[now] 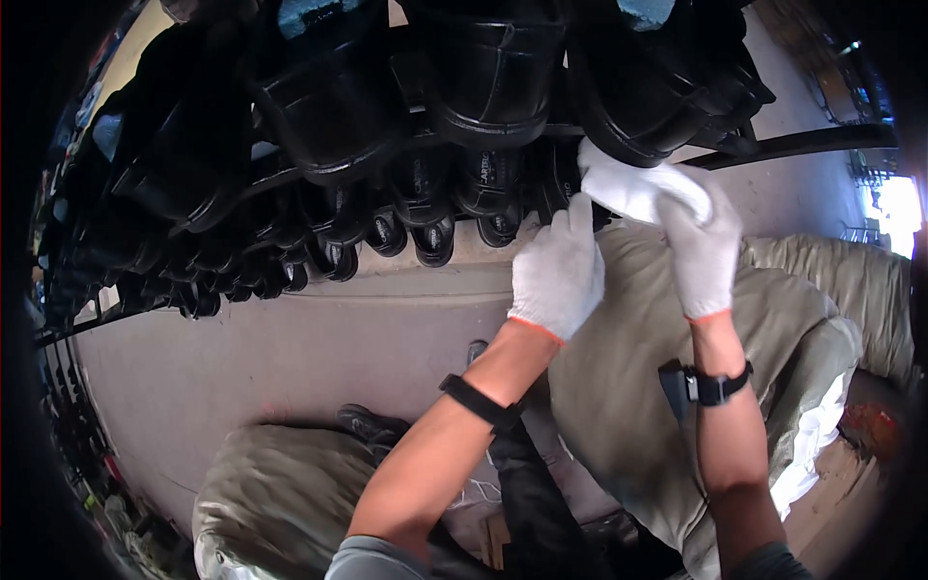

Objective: Placing white foam or paper inserts into black shoes on a storage rack for finishing or packing.

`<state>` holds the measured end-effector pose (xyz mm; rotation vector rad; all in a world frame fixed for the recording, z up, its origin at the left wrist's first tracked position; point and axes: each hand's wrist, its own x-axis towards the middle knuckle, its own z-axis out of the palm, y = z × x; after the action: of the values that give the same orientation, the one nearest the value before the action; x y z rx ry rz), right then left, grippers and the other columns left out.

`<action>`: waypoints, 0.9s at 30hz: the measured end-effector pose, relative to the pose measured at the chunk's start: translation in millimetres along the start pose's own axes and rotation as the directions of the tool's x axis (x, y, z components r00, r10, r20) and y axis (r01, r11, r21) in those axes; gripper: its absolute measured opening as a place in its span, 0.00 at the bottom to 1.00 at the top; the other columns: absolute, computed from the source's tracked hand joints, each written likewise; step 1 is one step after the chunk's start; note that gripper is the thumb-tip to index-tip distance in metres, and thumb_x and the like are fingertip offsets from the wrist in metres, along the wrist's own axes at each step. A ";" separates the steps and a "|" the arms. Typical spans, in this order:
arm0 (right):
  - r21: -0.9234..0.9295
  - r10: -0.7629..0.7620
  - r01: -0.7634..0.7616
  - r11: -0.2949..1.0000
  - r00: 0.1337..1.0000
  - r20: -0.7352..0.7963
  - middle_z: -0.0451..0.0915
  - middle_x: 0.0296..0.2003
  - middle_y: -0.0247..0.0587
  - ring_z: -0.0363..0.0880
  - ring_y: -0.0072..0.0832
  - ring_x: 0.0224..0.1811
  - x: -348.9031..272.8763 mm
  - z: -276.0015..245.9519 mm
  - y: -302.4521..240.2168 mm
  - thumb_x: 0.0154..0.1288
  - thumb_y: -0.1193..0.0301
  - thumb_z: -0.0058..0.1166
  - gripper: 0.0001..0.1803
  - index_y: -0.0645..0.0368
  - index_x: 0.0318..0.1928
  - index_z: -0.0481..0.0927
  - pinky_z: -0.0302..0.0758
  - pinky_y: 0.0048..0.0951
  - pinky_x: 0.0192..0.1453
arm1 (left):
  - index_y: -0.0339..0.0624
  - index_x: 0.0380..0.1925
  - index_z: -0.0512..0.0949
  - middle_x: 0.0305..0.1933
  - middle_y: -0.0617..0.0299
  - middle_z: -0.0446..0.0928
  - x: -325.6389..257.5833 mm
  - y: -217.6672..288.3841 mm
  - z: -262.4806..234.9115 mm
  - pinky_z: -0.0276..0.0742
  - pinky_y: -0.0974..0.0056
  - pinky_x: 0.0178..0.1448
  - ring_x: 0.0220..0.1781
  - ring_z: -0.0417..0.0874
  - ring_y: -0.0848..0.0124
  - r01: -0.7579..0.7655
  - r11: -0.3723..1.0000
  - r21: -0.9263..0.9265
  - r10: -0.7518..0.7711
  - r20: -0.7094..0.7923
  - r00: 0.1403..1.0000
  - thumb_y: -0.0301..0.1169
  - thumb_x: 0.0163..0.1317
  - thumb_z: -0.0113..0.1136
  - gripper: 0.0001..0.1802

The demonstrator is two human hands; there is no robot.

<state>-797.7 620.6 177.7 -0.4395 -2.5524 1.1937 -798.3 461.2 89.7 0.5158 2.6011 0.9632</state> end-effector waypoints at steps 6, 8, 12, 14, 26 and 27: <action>0.240 0.396 -0.511 0.825 0.827 0.399 0.89 0.49 0.31 0.85 0.18 0.47 -49.5 -49.7 -47.1 0.73 0.81 0.54 0.23 0.67 0.65 0.85 0.80 0.19 0.52 | 0.39 0.72 0.74 0.72 0.32 0.71 -38.1 34.0 -50.3 0.79 0.41 0.71 0.70 0.79 0.35 -0.480 0.871 -0.105 0.384 -0.466 0.797 0.23 0.49 0.79 0.46; 0.144 0.195 -0.270 0.952 0.898 0.394 0.85 0.63 0.34 0.83 0.25 0.65 -54.8 -42.2 -37.4 0.62 0.80 0.64 0.37 0.66 0.75 0.78 0.80 0.30 0.66 | 0.32 0.71 0.72 0.70 0.37 0.75 -30.9 31.0 -34.7 0.80 0.48 0.71 0.71 0.80 0.44 -0.398 0.734 -0.550 0.143 -0.449 0.882 0.30 0.63 0.76 0.38; 0.000 -0.250 0.274 0.962 0.878 0.408 0.81 0.68 0.43 0.83 0.35 0.67 -54.8 -34.9 -32.6 0.53 0.84 0.69 0.41 0.61 0.72 0.82 0.80 0.36 0.69 | 0.29 0.70 0.70 0.61 0.54 0.81 -13.7 14.3 2.1 0.87 0.59 0.60 0.58 0.88 0.66 0.363 -0.020 -0.931 -0.031 0.364 0.931 0.52 0.86 0.48 0.33; -0.177 -0.346 0.416 0.892 0.881 0.324 0.84 0.62 0.43 0.86 0.35 0.63 -52.8 -34.0 -22.8 0.54 0.85 0.66 0.34 0.60 0.66 0.86 0.82 0.37 0.66 | 0.32 0.71 0.69 0.56 0.54 0.82 0.4 26.4 21.2 0.90 0.62 0.54 0.49 0.90 0.67 0.138 0.163 -0.977 -0.102 0.123 0.987 0.53 0.88 0.43 0.33; -0.365 -0.334 0.738 0.568 0.611 0.718 0.87 0.59 0.64 0.87 0.53 0.64 153.5 91.7 116.5 0.83 0.63 0.49 0.22 0.61 0.65 0.87 0.81 0.48 0.70 | 0.44 0.45 0.85 0.40 0.45 0.90 39.2 -12.4 3.9 0.89 0.43 0.47 0.43 0.93 0.46 -0.111 0.977 -0.181 0.069 -0.224 0.972 0.32 0.75 0.56 0.10; -0.554 -0.091 0.567 0.609 0.744 0.662 0.86 0.63 0.64 0.85 0.53 0.67 170.5 106.0 146.2 0.86 0.65 0.43 0.23 0.60 0.66 0.86 0.80 0.48 0.71 | 0.44 0.47 0.85 0.44 0.46 0.91 36.6 -20.3 1.1 0.90 0.45 0.48 0.46 0.94 0.49 -0.045 0.979 -0.200 0.016 -0.145 0.989 0.37 0.76 0.58 0.12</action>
<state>-971.6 703.2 20.8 0.3775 -3.3682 0.0550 -834.7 463.4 69.1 0.4499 2.5836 1.3036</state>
